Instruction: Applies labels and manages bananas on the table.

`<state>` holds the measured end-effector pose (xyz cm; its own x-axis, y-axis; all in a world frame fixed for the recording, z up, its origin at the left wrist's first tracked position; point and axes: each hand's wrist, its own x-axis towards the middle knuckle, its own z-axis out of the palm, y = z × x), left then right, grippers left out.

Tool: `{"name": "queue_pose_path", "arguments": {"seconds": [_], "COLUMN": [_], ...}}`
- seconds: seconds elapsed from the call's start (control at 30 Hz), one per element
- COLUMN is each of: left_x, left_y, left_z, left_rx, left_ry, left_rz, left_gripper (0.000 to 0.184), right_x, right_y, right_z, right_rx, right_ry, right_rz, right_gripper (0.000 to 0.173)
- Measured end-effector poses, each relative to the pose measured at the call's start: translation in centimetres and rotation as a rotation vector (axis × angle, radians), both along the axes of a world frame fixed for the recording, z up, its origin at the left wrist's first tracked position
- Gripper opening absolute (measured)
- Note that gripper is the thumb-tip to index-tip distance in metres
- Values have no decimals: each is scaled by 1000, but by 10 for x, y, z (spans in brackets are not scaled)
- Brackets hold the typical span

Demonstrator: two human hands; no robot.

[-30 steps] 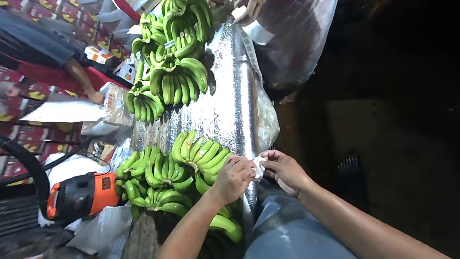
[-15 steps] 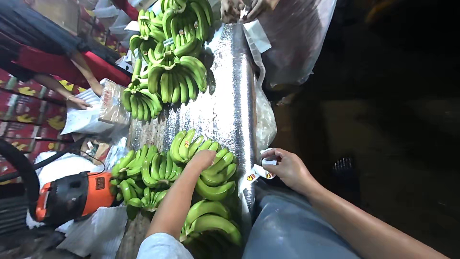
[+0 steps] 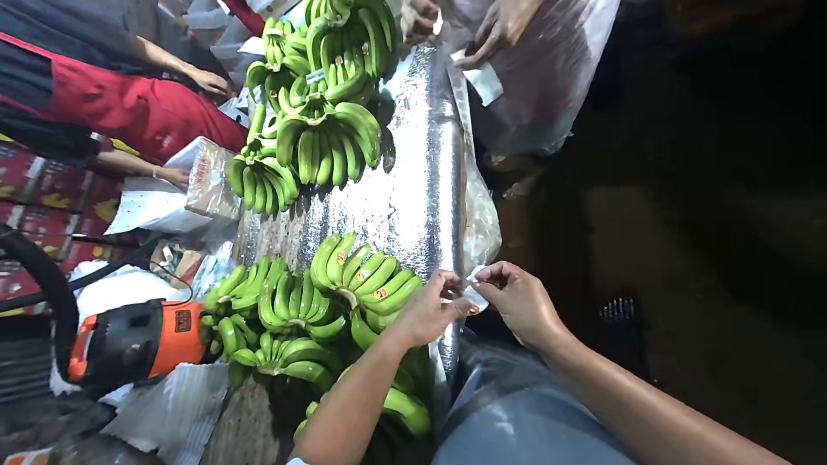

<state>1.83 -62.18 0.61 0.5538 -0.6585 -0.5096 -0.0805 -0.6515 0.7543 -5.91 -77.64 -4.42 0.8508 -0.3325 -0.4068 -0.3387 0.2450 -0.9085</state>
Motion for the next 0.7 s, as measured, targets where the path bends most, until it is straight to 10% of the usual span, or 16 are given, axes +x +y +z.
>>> {"name": "queue_pose_path", "arguments": {"seconds": [0.17,0.47,0.7], "left_x": [5,-70,-48], "left_y": [19,18,-30], "left_z": [-3,9,3], "left_rx": [-116,-24,-87], "left_ry": [239,-1062,-1246], "left_rz": [190,-574,-26], "left_gripper": [36,27,16], "right_x": [-3,5,0], "right_y": [-14,-43,-35], "right_z": [12,0,26], "right_rx": [-144,-262,-53], "right_ry": [-66,-49,-84], "right_rz": [5,-42,8], "right_gripper": [14,11,14]}}
